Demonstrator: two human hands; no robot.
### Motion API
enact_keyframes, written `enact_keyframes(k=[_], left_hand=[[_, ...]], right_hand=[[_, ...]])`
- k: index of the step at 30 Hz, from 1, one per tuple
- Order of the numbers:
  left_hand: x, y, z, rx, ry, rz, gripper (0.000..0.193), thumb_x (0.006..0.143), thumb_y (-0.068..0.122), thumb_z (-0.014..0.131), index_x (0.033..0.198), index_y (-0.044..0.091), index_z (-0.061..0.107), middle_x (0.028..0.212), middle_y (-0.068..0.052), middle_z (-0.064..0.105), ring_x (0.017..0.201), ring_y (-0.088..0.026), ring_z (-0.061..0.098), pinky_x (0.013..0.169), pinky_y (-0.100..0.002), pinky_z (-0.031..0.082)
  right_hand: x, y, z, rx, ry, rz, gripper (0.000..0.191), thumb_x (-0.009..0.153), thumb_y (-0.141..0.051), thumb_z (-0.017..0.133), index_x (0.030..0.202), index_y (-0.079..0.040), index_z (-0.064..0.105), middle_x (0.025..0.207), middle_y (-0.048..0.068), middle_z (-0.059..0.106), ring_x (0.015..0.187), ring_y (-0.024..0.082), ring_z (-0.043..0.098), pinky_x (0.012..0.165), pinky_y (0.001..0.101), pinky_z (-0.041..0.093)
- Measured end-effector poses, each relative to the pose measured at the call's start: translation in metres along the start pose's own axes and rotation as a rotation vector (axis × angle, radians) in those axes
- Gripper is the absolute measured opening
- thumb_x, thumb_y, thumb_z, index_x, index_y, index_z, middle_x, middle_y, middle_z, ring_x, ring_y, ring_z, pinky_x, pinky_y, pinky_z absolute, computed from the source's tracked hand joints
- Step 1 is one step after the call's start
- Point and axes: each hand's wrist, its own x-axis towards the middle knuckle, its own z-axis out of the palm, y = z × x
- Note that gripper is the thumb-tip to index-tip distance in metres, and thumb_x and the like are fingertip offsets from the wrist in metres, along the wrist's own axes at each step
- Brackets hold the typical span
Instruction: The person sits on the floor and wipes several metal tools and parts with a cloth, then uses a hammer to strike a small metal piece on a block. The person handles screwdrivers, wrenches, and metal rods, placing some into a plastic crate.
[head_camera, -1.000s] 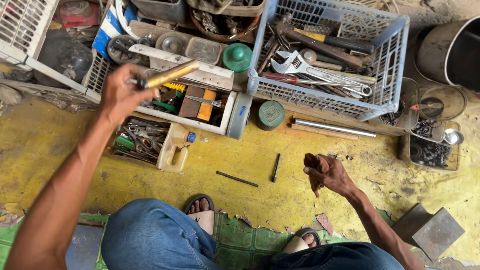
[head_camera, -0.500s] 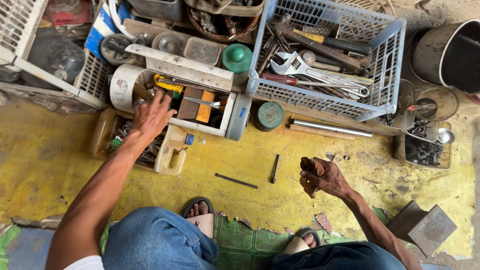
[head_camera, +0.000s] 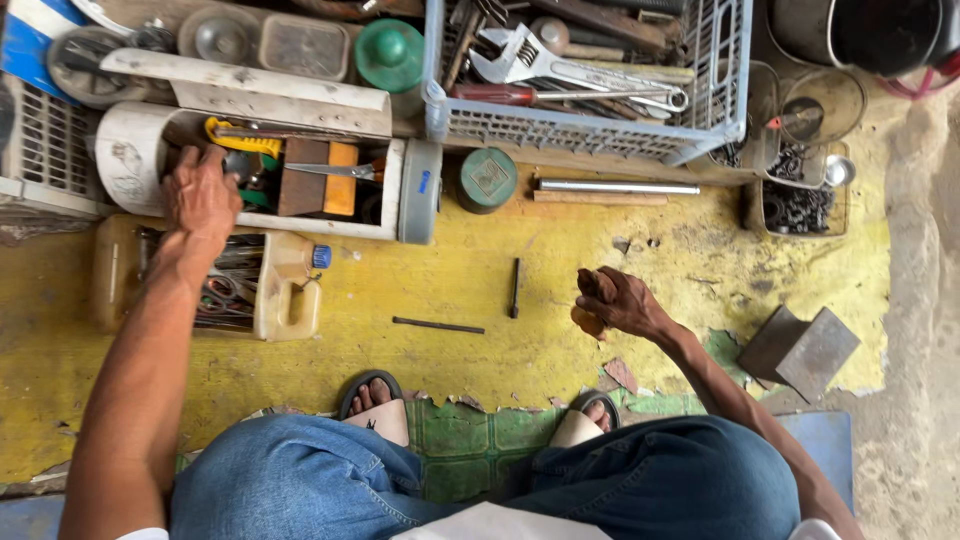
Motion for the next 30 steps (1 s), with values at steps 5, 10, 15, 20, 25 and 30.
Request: enact_keyframes(k=[5,10,15,20,25,30], left_hand=[[-0.003,0.002,-0.001,0.241,-0.059,0.024,0.033,0.108,0.025,0.068,0.129,0.001,0.067,0.132,-0.023,0.065,0.098,-0.038,0.072,0.082,-0.055,0.057],[-0.016,0.042,-0.013,0.225,0.039,0.164,0.046,0.101,0.036,0.069,0.132,0.003,0.064,0.139,-0.019,0.061,0.104,-0.035,0.068,0.074,-0.049,0.057],[-0.039,0.111,-0.006,0.626,-0.286,0.637,0.019,0.106,0.013,0.046,0.095,0.012,0.061,0.095,-0.004,0.056,0.077,-0.015,0.056,0.044,-0.022,0.049],[-0.069,0.185,0.007,0.055,-0.491,0.785,0.018,0.100,0.027,0.048,0.095,0.011,0.054,0.073,-0.005,0.052,0.055,-0.014,0.048,0.038,-0.027,0.050],[-0.088,0.270,0.037,0.160,-0.478,1.097,0.009,0.093,0.018,0.053,0.091,0.009,0.055,0.073,-0.004,0.048,0.061,-0.014,0.052,0.047,-0.028,0.051],[-0.125,0.324,0.043,0.196,-0.421,1.301,0.013,0.087,0.018,0.060,0.092,0.006,0.056,0.077,-0.006,0.052,0.068,-0.018,0.057,0.053,-0.033,0.051]], right_hand=[[0.001,0.015,0.019,-0.082,-0.128,0.042,0.060,0.087,-0.060,0.070,0.112,-0.006,0.065,0.095,0.015,0.070,0.087,0.026,0.070,0.076,0.0426,0.060],[-0.014,0.018,0.016,0.094,-0.165,0.079,0.066,0.082,-0.063,0.068,0.113,-0.004,0.064,0.086,0.014,0.073,0.083,0.027,0.073,0.075,0.0419,0.059],[-0.015,0.009,0.003,-0.052,-0.106,0.038,0.065,0.089,-0.063,0.063,0.117,-0.005,0.065,0.090,0.015,0.071,0.084,0.027,0.071,0.076,0.0421,0.058],[-0.013,0.007,-0.012,-0.087,-0.013,-0.183,0.061,0.096,-0.060,0.054,0.123,-0.006,0.067,0.106,0.016,0.071,0.096,0.032,0.069,0.082,0.0461,0.058],[0.026,0.014,-0.048,-0.413,0.330,-0.220,0.069,0.103,-0.058,0.051,0.143,-0.001,0.053,0.144,0.026,0.056,0.126,0.039,0.056,0.095,0.0532,0.055],[0.079,0.016,-0.100,-0.555,0.272,-0.103,0.071,0.100,-0.038,0.054,0.160,-0.011,0.028,0.165,0.014,0.030,0.148,0.037,0.031,0.106,0.0715,0.035]])
